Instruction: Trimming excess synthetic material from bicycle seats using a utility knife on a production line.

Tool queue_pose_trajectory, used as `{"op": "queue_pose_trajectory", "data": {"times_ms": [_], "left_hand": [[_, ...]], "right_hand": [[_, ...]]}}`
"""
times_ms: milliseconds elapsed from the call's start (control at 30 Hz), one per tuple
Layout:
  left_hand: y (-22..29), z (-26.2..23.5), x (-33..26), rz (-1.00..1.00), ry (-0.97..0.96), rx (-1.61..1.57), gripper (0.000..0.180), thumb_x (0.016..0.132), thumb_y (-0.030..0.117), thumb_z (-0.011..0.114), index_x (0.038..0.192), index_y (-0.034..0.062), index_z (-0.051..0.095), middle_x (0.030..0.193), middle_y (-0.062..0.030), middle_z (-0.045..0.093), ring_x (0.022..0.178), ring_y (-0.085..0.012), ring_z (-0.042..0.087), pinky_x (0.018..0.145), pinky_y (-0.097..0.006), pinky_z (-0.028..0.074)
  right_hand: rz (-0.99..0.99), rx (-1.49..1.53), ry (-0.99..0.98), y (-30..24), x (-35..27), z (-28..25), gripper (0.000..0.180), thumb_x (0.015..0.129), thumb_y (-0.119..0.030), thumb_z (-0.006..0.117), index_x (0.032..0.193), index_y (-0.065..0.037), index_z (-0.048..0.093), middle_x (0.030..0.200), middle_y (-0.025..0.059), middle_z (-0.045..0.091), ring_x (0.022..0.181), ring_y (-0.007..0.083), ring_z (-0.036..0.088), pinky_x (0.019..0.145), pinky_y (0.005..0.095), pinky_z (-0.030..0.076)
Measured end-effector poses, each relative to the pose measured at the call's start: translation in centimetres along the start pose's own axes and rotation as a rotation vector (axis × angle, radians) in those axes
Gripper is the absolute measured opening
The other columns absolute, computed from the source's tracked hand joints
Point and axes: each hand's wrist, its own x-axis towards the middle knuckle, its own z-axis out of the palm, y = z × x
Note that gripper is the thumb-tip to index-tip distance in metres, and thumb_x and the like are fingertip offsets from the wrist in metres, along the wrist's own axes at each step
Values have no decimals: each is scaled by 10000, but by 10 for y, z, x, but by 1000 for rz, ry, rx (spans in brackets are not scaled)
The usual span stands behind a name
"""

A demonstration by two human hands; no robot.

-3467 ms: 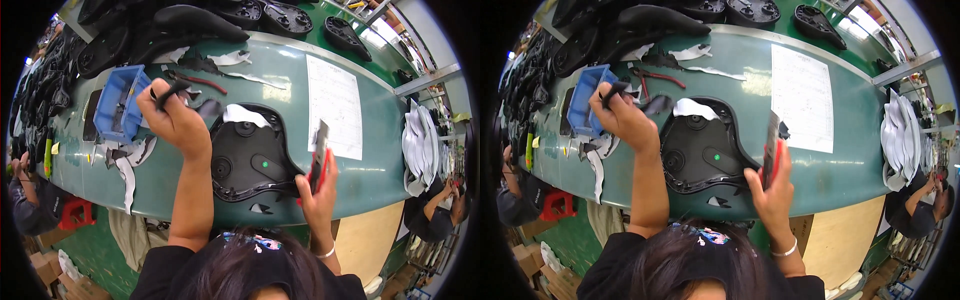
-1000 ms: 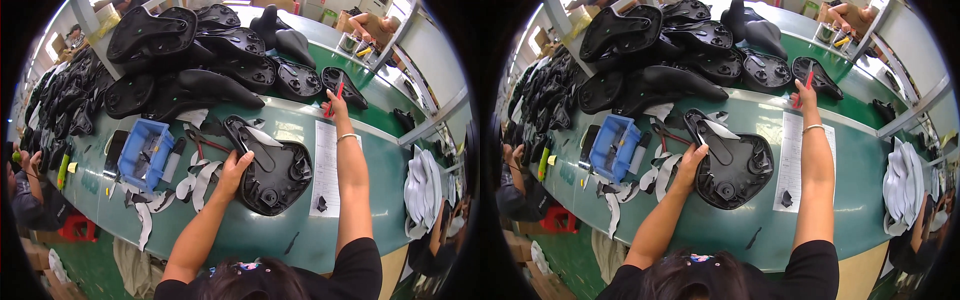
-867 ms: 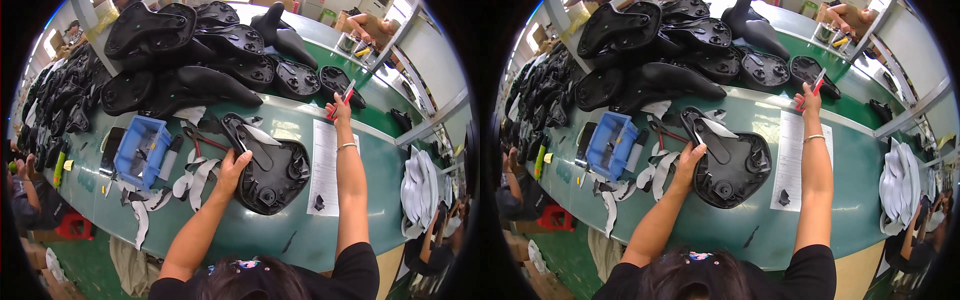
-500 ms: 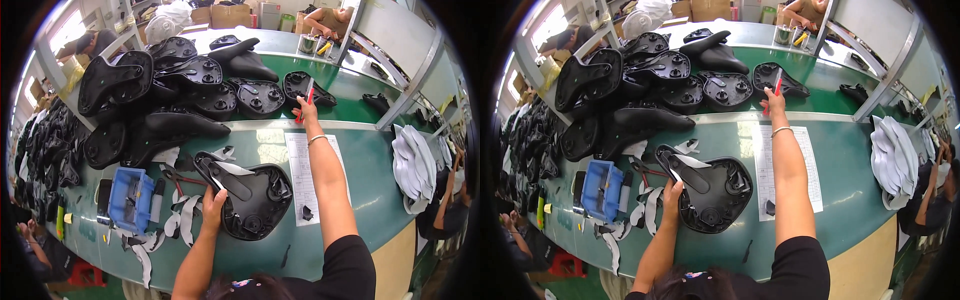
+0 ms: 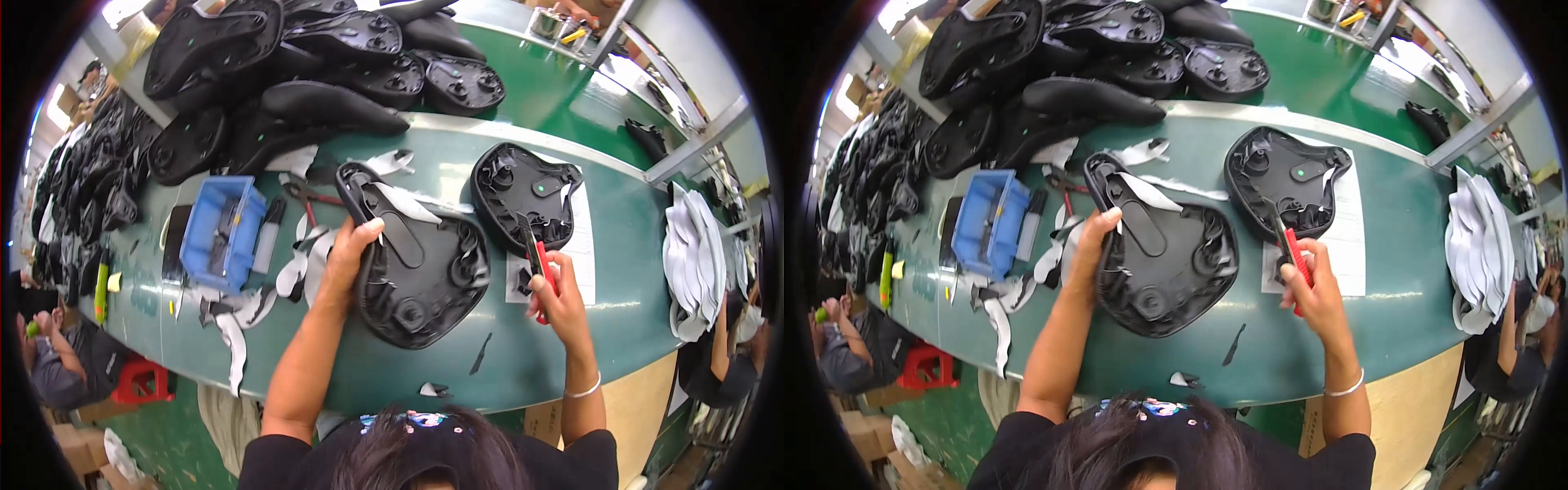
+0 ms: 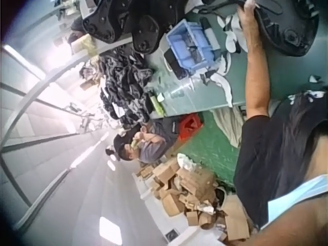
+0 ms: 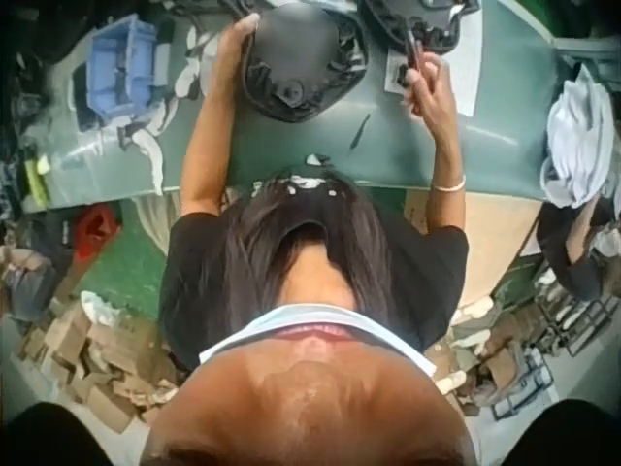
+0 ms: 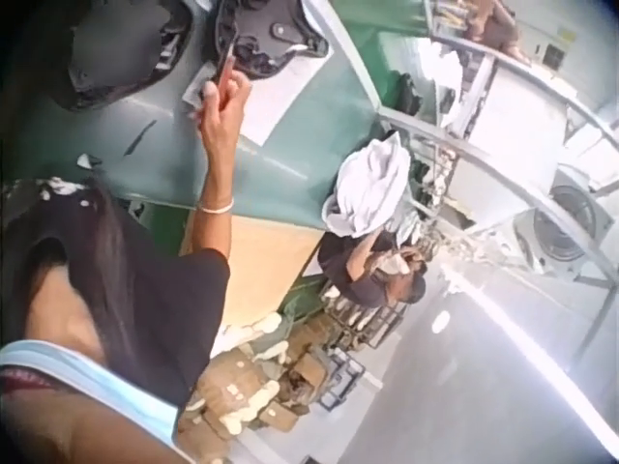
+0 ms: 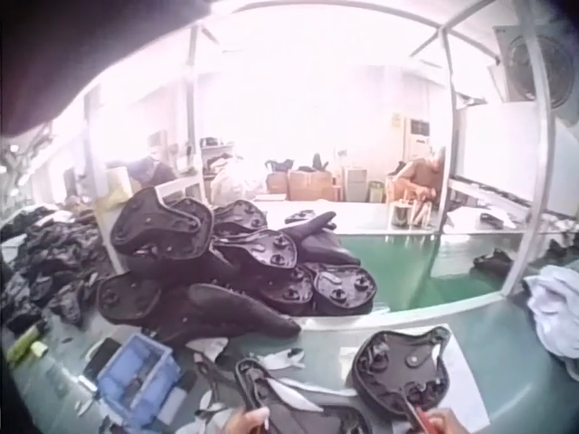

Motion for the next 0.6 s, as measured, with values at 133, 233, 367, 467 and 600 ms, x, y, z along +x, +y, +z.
{"op": "queue_pose_trajectory", "data": {"times_ms": [133, 233, 367, 467, 600], "left_hand": [[42, -14, -37, -131, -120, 43, 431, 783, 350, 633, 1075, 45, 545, 854, -15, 562, 715, -94, 559, 640, -240, 465], [61, -8, -46, -169, -160, 215, 373, 796, 322, 639, 1016, 29, 572, 825, -17, 577, 680, -84, 569, 624, -233, 468], [66, -3, -47, -186, -161, 347, 371, 787, 321, 643, 1002, 27, 570, 801, -14, 571, 677, -87, 564, 612, -232, 456], [61, -14, -49, -143, -170, 386, 357, 768, 314, 643, 963, 24, 568, 777, -7, 551, 658, -88, 538, 598, -232, 437], [45, -21, -72, 17, 28, 338, 346, 747, 303, 653, 904, 10, 560, 747, 1, 512, 626, -77, 486, 581, -227, 404]], "right_hand": [[-305, -311, -81, -5, -25, 29, 360, 884, -117, 603, 1223, -73, 491, 701, 45, 527, 546, 109, 533, 479, 278, 439], [-748, -804, -293, -24, -20, 41, 558, 798, -85, 648, 1324, -170, 483, 677, 59, 497, 534, 204, 495, 463, 322, 417], [-780, -1059, -360, -31, -12, 48, 590, 810, -116, 664, 1358, -199, 460, 693, 86, 462, 505, 267, 468, 469, 385, 405], [-623, -1134, -374, -8, -45, 50, 623, 822, -124, 660, 1389, -189, 412, 717, 105, 493, 515, 282, 498, 467, 392, 407], [-364, -936, -270, 11, -98, 76, 629, 853, -90, 623, 1417, -164, 352, 781, 159, 582, 604, 361, 571, 532, 414, 466]]}}
